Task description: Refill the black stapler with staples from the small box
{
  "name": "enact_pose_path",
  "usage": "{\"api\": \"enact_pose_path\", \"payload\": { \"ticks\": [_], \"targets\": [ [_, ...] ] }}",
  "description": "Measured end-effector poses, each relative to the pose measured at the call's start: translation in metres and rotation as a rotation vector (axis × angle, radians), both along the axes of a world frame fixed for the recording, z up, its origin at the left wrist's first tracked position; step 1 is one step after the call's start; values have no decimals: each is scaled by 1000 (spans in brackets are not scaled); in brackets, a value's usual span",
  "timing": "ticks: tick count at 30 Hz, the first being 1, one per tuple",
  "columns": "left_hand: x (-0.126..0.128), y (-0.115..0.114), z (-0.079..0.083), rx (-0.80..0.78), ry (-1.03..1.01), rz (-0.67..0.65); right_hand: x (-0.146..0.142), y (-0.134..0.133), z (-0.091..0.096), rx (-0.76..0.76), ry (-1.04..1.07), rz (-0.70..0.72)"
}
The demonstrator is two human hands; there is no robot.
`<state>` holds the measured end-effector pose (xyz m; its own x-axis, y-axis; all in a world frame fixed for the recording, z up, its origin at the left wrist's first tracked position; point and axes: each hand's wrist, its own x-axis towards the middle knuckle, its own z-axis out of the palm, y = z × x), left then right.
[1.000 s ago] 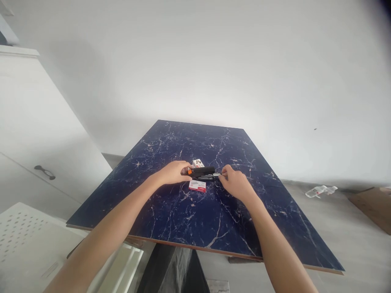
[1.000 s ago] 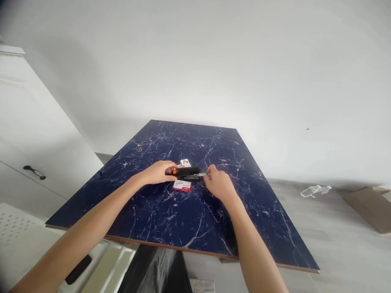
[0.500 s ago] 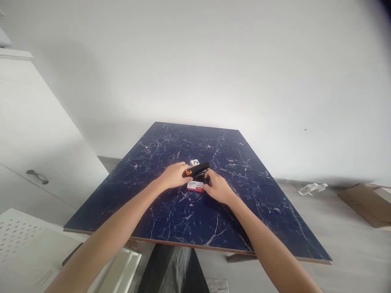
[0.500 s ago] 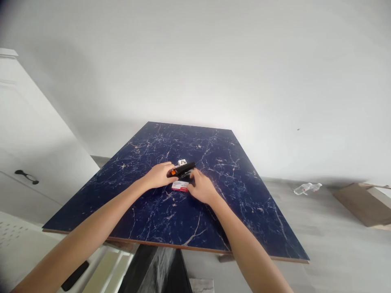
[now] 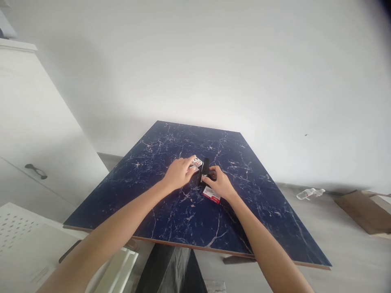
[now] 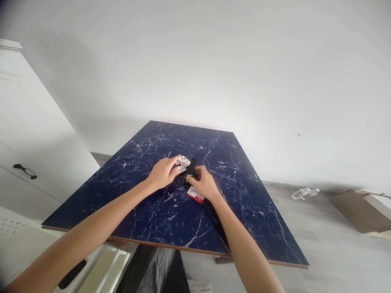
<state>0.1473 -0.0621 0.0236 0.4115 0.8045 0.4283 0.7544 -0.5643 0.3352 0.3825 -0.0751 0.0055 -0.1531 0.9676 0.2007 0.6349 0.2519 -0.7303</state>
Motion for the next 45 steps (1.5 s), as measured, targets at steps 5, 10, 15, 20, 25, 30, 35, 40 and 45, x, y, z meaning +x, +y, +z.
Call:
{"api": "enact_pose_path", "payload": {
  "ticks": [5,10,15,20,25,30,35,40,45],
  "targets": [
    [-8,13,-11,-37,114,148,19,-9,22,-106,-233,247],
    [13,5,-22,-36,124,61,30,-25,37,-196,-371,459],
    [17,1,-18,-68,100,-132,27,-33,42,-158,-402,458],
    [12,0,-9,-95,112,-201,26,-34,52,-177,-128,483],
    [10,0,-7,-182,88,-246,19,-28,40,283,-14,181],
    [11,0,-8,-110,27,-186,15,-17,27,541,-192,105],
    [10,5,-9,-22,-235,-7,-9,-1,19,786,-409,351],
    [4,13,-21,-186,-169,34,-15,3,12,767,-483,348],
    [4,10,-18,-162,-150,-42,2,-2,12,610,-212,109]
  ]
}}
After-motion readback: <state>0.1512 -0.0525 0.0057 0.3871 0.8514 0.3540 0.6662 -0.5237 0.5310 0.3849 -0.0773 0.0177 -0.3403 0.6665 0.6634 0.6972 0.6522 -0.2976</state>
